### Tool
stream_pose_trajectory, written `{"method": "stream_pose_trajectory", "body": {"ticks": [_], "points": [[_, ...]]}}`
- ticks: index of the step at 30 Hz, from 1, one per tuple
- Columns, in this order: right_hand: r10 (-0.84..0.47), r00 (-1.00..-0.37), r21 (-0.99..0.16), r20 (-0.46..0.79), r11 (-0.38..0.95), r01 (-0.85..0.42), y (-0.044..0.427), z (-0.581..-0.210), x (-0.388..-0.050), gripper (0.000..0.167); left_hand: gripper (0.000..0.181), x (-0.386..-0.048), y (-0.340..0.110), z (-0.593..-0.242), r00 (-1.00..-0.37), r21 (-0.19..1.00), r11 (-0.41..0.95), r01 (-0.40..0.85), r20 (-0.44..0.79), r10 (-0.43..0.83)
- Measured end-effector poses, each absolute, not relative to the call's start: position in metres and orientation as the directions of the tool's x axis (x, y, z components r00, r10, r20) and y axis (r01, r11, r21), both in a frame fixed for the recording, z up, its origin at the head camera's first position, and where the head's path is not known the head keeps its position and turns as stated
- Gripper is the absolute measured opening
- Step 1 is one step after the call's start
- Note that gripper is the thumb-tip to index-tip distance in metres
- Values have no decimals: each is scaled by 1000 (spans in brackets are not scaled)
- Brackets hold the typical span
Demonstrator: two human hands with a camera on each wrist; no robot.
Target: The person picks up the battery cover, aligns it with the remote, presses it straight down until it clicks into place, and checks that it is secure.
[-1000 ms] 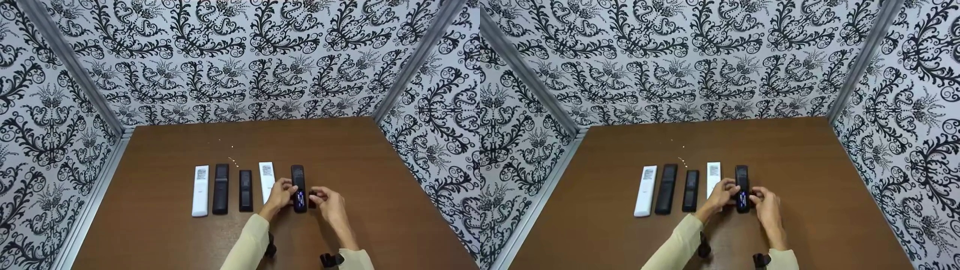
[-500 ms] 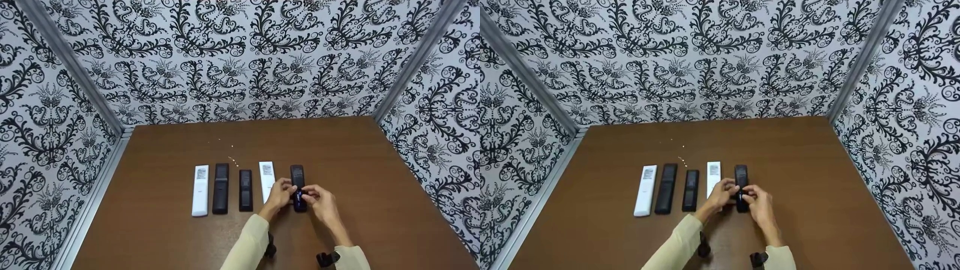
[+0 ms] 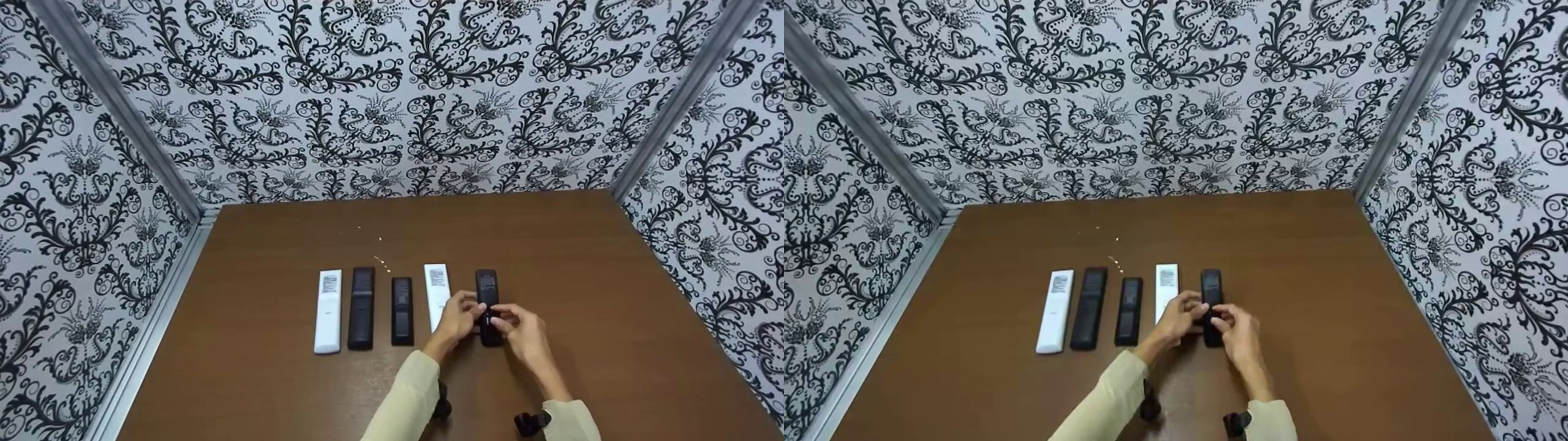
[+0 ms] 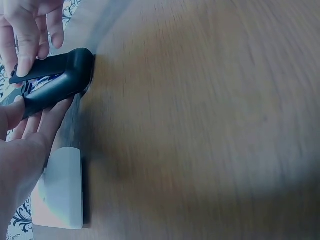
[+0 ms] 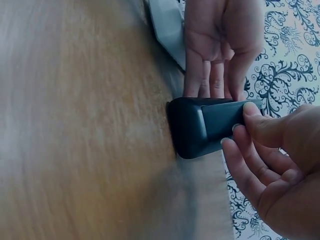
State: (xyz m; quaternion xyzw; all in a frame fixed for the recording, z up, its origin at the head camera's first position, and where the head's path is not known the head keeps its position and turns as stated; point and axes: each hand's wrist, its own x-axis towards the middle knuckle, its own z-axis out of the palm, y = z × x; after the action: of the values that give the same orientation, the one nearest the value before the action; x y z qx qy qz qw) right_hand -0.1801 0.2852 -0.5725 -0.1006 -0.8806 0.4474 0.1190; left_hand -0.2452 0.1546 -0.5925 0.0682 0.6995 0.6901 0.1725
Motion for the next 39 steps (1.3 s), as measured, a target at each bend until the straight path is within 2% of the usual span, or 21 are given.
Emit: {"method": "stream_pose_trajectory", "body": {"ticks": [15, 19, 24, 29, 39], "points": [[301, -903, -745, 307, 666, -32, 287, -585, -186, 25, 22, -245, 153, -593, -921, 983, 38, -182, -184, 343], [325, -907, -766, 267, 643, 5, 287, -586, -186, 34, 23, -246, 153, -593, -923, 983, 25, -181, -179, 342], [354, -926, -818, 132, 567, 100, 289, -585, -186, 46, 22, -246, 153, -592, -922, 984, 16, -179, -173, 347], [360, -933, -843, 23, 508, 175, 290, -584, -187, 43, 24, -246, 153, -592, -917, 981, 12, -192, -184, 353], [382, -924, -871, -1, 454, 189, 289, -587, -189, 41, 25, -245, 152, -589, -919, 978, 29, -206, -203, 338]]}}
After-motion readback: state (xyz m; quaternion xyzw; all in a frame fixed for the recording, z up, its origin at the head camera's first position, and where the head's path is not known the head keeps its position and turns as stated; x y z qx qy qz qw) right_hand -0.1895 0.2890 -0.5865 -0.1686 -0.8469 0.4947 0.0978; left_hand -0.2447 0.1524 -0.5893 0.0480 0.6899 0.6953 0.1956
